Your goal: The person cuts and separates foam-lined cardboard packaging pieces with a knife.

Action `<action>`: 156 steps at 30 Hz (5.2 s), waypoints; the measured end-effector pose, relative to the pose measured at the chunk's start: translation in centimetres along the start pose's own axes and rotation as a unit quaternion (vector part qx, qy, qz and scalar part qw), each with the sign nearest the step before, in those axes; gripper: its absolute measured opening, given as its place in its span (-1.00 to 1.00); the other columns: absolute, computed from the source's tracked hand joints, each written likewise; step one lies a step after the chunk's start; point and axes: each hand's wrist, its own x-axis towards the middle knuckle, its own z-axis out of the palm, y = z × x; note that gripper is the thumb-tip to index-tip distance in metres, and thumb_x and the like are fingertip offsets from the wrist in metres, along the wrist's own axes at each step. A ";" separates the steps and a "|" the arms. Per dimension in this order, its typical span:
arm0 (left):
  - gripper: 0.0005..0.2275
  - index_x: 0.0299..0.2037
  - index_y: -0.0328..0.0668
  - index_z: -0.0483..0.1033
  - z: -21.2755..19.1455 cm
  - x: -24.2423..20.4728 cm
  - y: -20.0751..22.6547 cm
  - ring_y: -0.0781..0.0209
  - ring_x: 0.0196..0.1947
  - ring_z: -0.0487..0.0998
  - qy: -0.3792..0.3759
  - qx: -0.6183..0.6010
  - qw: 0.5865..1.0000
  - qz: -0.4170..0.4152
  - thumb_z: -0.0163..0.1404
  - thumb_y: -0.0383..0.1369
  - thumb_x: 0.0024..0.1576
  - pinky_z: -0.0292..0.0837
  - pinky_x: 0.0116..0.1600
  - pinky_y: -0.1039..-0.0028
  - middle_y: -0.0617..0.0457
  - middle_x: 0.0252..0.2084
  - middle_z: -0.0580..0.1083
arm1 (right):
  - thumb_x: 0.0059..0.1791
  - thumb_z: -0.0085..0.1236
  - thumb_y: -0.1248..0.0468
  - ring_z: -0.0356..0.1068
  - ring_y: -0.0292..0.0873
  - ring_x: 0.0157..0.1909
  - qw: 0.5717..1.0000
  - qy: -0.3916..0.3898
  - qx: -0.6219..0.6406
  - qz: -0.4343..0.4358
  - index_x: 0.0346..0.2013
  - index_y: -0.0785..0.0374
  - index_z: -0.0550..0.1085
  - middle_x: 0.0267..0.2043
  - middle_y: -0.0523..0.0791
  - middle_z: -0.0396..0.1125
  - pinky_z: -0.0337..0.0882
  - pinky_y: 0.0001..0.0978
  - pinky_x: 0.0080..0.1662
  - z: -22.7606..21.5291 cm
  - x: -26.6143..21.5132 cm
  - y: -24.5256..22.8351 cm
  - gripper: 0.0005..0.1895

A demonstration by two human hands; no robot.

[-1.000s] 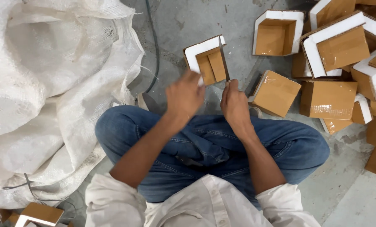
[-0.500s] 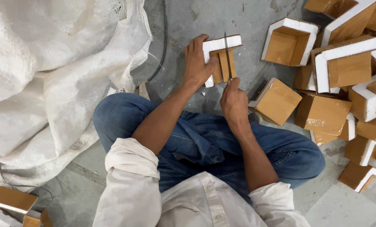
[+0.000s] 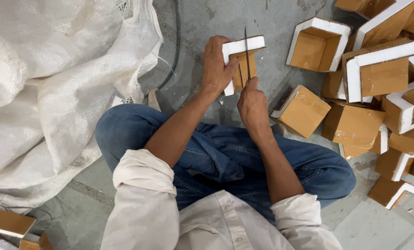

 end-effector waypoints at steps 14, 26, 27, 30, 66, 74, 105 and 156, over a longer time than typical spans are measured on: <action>-0.64 0.01 -0.31 0.25 -0.1 0.3 -0.4 -0.16 0.01 0.35 -0.033 -0.019 0.999 0.032 0.03 -0.59 0.01 0.32 0.12 0.08 -0.18 -0.03 0.29 | 0.08 -0.01 0.37 0.40 0.51 -0.23 0.997 -0.044 0.056 0.025 -0.09 0.47 0.19 -0.36 0.41 0.37 0.43 0.23 -0.28 1.2 4.6 0.4 -0.76; -0.69 -0.06 -0.32 0.34 0.6 0.5 1.8 -0.10 -0.03 0.43 0.031 -0.077 0.996 0.023 0.00 -0.62 -0.04 0.38 0.12 0.19 -0.12 -0.09 0.33 | 0.06 -0.04 0.30 0.40 0.47 -0.25 0.993 -0.015 0.118 -0.015 0.22 0.61 0.12 -0.36 0.36 0.40 0.40 0.26 -0.25 1.2 7.2 0.3 -0.46; -0.69 -0.06 -0.32 0.34 0.7 0.1 2.1 -0.10 -0.03 0.43 0.027 -0.077 0.996 0.020 0.00 -0.62 -0.04 0.38 0.12 0.19 -0.12 -0.09 0.33 | 0.06 -0.04 0.30 0.40 0.47 -0.25 0.993 -0.016 0.118 -0.009 0.22 0.61 0.12 -0.36 0.36 0.40 0.40 0.26 -0.25 1.3 6.6 0.4 -0.46; -0.71 -0.06 -0.29 0.44 0.8 -0.9 2.8 -0.08 0.02 0.48 0.080 -0.072 0.994 -0.002 -0.03 -0.64 -0.02 0.43 0.17 0.22 -0.09 -0.07 0.38 | 0.08 -0.02 0.29 0.41 0.47 -0.25 0.997 -0.028 0.073 0.029 0.05 0.46 0.25 -0.37 0.33 0.41 0.39 0.30 -0.24 1.7 4.4 0.7 -0.67; -0.61 0.01 -0.20 0.61 0.6 0.4 2.5 0.02 0.02 0.48 0.067 -0.039 0.996 0.040 0.01 -0.69 -0.03 0.45 0.09 0.33 -0.01 -0.08 0.45 | 0.09 -0.02 0.32 0.40 0.49 -0.20 0.998 -0.041 0.041 0.003 0.00 0.43 0.26 -0.34 0.35 0.40 0.38 0.31 -0.21 3.3 1.2 3.5 -0.74; -0.61 -0.02 -0.16 0.59 0.0 0.4 2.2 -0.02 -0.01 0.46 0.039 -0.031 0.997 0.057 0.03 -0.69 -0.06 0.44 0.09 0.25 -0.01 -0.10 0.44 | 0.07 -0.12 0.38 0.42 0.50 -0.26 0.994 -0.084 -0.014 0.067 -0.06 0.41 0.21 -0.38 0.37 0.39 0.41 0.31 -0.18 4.3 -1.1 4.7 -0.82; -0.57 -0.05 -0.25 0.58 -7.3 0.9 9.4 -0.13 -0.05 0.53 0.048 0.055 0.996 0.042 -0.05 -0.74 -0.14 0.47 0.07 0.26 -0.10 -0.09 0.45 | 0.01 0.12 0.15 0.38 0.46 -0.05 0.994 -0.020 -0.069 0.078 0.31 0.44 0.16 -0.05 0.30 0.38 0.37 0.33 -0.08 0.2 -2.8 9.8 -0.33; -0.56 -0.06 -0.20 0.65 -11.8 3.9 10.8 0.19 -0.03 0.63 -0.308 -0.184 0.926 -0.118 0.26 -0.65 -0.22 0.52 0.16 0.42 0.05 -0.06 0.64 | -0.19 0.46 0.33 0.46 -0.25 -0.02 0.887 -0.075 0.456 0.026 -0.07 0.25 0.54 -0.03 -0.16 0.50 0.49 -0.36 0.01 -12.7 1.3 0.2 -0.58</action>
